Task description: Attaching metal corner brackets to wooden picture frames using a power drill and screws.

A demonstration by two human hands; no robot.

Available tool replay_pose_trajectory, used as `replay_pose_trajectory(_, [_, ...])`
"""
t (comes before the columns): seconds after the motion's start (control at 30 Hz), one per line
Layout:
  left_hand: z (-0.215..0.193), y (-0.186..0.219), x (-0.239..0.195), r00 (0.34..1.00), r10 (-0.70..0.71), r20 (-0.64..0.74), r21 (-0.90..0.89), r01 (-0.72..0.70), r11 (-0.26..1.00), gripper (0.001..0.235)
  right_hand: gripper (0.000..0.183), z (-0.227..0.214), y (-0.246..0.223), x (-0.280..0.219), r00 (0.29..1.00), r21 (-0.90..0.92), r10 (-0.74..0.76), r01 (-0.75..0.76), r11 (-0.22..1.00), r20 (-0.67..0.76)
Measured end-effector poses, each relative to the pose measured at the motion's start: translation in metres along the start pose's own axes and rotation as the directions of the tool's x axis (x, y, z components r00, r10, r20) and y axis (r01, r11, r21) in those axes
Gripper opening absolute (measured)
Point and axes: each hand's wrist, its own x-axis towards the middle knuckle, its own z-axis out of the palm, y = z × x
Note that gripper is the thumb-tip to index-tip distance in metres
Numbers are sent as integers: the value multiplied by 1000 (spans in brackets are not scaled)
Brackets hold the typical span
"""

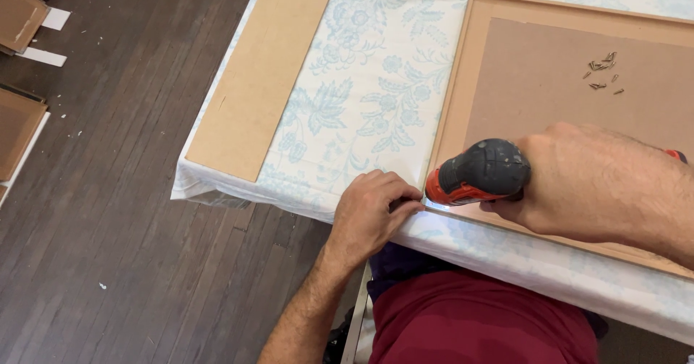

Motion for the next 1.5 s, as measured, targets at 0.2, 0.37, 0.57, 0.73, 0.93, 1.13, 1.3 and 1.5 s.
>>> replay_pose_trajectory(0.2, [0, 0, 1, 1000, -6, 4, -5, 6, 1000, 11, 31, -1, -2, -1, 1000, 4, 1, -1, 1000, 24])
replay_pose_trajectory(0.37, [0, 0, 2, 1000, -13, 1, -22, 13, 1000, 9, 29, -1, -2, -2, 1000, 11, 2, -3, 1000, 31])
replay_pose_trajectory(0.57, [2, -2, 1, 1000, 3, -3, -14, -3, 1000, 12, 36, 11, 4, 8, 1000, -5, -16, 16, 1000, -23])
replay_pose_trajectory(0.73, [0, 0, 1, 1000, -6, -2, -24, 6, 1000, 9, 29, 9, 5, 4, 999, 15, -46, 47, 999, -12])
replay_pose_trajectory(0.93, [-3, 0, 2, 1000, 4, 19, -30, -4, 1000, 11, 42, 10, 15, -3, 990, 72, -117, 122, 990, -73])
replay_pose_trajectory(1.13, [-6, 1, 2, 998, -31, 53, -56, 34, 998, 13, 45, 14, 32, -25, 998, 285, -50, 58, 957, -35])
replay_pose_trajectory(1.3, [-7, -5, 3, 994, -50, 96, -79, 58, 995, 17, 58, -3, 68, -56, 948, 756, 226, 23, 654, -225])
replay_pose_trajectory(1.5, [9, 30, 6, 991, -36, -127, -76, 26, 997, 11, 40, 84, 175, -81, 624, 876, 617, 381, 296, -480])
